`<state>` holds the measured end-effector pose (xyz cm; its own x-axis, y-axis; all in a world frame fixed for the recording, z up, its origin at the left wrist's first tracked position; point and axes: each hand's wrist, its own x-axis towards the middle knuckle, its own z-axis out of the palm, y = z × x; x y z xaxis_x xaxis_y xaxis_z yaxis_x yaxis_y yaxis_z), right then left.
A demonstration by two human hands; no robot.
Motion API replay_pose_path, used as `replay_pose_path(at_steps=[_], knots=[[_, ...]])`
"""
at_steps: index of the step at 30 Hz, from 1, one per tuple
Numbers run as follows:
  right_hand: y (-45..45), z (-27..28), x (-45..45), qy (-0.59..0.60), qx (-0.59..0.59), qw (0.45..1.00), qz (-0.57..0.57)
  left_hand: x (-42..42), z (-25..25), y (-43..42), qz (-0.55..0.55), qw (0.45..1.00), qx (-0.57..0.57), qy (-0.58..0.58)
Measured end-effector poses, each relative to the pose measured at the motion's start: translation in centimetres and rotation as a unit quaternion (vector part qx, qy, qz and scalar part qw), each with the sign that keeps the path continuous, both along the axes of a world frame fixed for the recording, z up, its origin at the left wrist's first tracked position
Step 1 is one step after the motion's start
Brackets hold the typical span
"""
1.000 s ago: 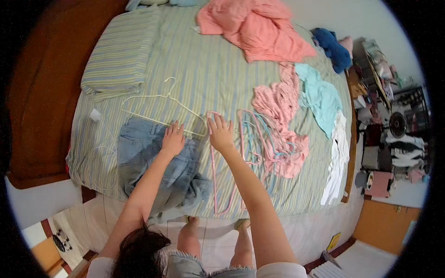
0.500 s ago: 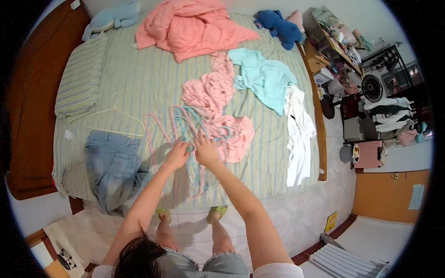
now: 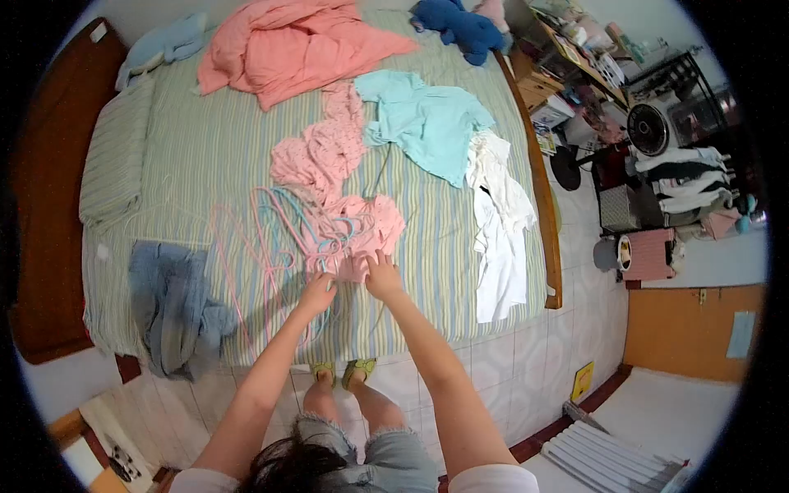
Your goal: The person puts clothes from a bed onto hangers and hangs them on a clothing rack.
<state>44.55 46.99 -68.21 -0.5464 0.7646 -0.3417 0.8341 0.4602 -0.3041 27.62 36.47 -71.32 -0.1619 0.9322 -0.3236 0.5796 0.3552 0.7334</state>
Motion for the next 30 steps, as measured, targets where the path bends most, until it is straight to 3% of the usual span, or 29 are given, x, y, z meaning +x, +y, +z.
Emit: replay_pose_path(at_steps=[7, 11, 17, 20, 24, 26, 29, 30], knots=[[3.1, -2.1, 1.6, 0.025, 0.039, 0.999, -0.022, 2.4, 0.1, 3.5, -0.009, 1.0, 0.006, -0.004], [6.2, -3.0, 3.8, 0.012, 0.026, 0.999, -0.035, 5.9, -1.3, 6.0, -0.016, 0.998, 0.066, 0.001], [15.3, -6.5, 9.1, -0.018, 0.046, 0.995, -0.081, 10.7, -3.2, 11.9, 0.026, 0.989, 0.137, -0.046], [20.1, -8.0, 11.3, 0.002, 0.092, 0.991, -0.093, 13.1, -3.9, 14.6, 0.062, 0.991, 0.108, -0.056], [28.2, -11.1, 13.9, 0.082, 0.171, 0.977, -0.097, 16.3, -6.2, 16.2, 0.118, 0.976, 0.182, -0.007], [31.1, -10.9, 14.0, 0.047, 0.129, 0.983, -0.122, 17.2, -7.3, 16.7, 0.131, 0.973, 0.191, 0.007], [35.2, -16.2, 16.4, -0.075, 0.297, 0.952, -0.019, 19.4, -10.4, 16.9, 0.176, 0.963, 0.203, 0.019], [35.8, -17.0, 16.8, -0.054, 0.31, 0.949, -0.007, 19.9, -10.7, 17.0, 0.177, 0.965, 0.193, 0.036]])
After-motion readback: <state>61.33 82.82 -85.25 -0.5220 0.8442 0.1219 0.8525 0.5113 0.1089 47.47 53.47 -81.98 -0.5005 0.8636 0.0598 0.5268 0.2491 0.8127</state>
